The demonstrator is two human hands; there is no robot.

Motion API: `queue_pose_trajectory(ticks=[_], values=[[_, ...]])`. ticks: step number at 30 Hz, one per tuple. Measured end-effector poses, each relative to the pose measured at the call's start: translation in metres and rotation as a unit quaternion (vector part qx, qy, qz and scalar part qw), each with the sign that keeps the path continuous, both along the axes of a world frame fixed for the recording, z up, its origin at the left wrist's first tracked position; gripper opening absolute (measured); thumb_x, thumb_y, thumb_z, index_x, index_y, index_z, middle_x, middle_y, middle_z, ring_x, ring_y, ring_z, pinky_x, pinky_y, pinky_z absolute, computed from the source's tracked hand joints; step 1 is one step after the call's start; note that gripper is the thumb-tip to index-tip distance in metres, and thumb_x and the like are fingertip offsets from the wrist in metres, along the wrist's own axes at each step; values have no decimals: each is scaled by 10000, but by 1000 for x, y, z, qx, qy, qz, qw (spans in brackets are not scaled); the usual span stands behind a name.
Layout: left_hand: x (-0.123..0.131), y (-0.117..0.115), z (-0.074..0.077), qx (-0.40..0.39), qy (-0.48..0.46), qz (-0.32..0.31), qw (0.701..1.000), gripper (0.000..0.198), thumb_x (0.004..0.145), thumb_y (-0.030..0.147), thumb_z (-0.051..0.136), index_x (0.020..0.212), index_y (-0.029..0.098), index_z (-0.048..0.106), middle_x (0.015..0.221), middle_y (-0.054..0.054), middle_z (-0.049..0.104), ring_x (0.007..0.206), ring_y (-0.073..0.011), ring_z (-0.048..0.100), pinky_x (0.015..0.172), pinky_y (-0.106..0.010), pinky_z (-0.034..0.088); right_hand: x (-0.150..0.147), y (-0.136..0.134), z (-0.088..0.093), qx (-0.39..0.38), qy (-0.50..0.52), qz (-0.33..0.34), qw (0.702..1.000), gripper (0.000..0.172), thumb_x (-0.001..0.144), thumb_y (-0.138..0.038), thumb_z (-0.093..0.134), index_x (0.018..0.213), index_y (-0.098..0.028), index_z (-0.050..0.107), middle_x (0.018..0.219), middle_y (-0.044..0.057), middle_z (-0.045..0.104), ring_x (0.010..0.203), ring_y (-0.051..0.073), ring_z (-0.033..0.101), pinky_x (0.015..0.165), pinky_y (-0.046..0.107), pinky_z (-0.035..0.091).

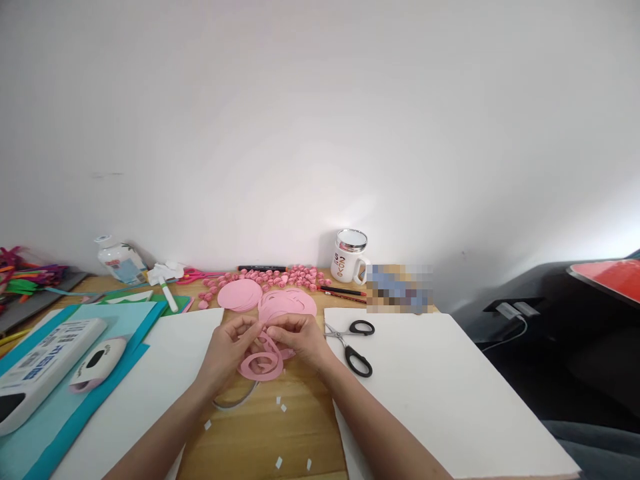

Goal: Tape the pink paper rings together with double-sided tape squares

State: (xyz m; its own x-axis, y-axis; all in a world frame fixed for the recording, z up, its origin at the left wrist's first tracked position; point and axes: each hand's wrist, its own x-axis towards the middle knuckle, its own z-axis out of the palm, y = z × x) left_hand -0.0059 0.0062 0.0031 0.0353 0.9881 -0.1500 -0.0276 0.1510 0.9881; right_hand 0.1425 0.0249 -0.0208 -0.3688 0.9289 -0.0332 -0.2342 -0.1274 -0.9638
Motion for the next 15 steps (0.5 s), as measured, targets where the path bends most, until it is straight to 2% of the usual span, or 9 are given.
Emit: queue_pose_trajectory(ticks=[4, 7, 15], values=[[1, -2, 2, -23, -23, -31, 999, 290, 636, 413, 637, 718, 171, 501, 431, 40, 575, 342, -179, 578, 322, -264, 474, 0, 0, 1, -2, 11, -3, 1000, 265, 589, -340, 718, 772, -152, 673, 638, 1, 643, 517, 81, 527, 468, 181, 389], [2, -3, 2, -17, -20, -47, 999, 283, 653, 410, 625, 722, 169, 492, 444, 28, 592, 350, -182, 587, 308, -243, 458, -1, -1, 2, -7, 0, -16, 1000, 262, 603, -352, 705, 755, -142, 668, 614, -1, 636, 493, 72, 511, 461, 180, 378], [1, -1, -2, -16, -24, -47, 998, 284, 659, 411, 616, 725, 165, 491, 441, 20, 601, 353, -175, 584, 300, -235, 454, -3, -2, 5, -21, -32, -39, 998, 303, 598, -400, 689, 698, -116, 654, 550, -15, 597, 456, 58, 463, 448, 180, 350]])
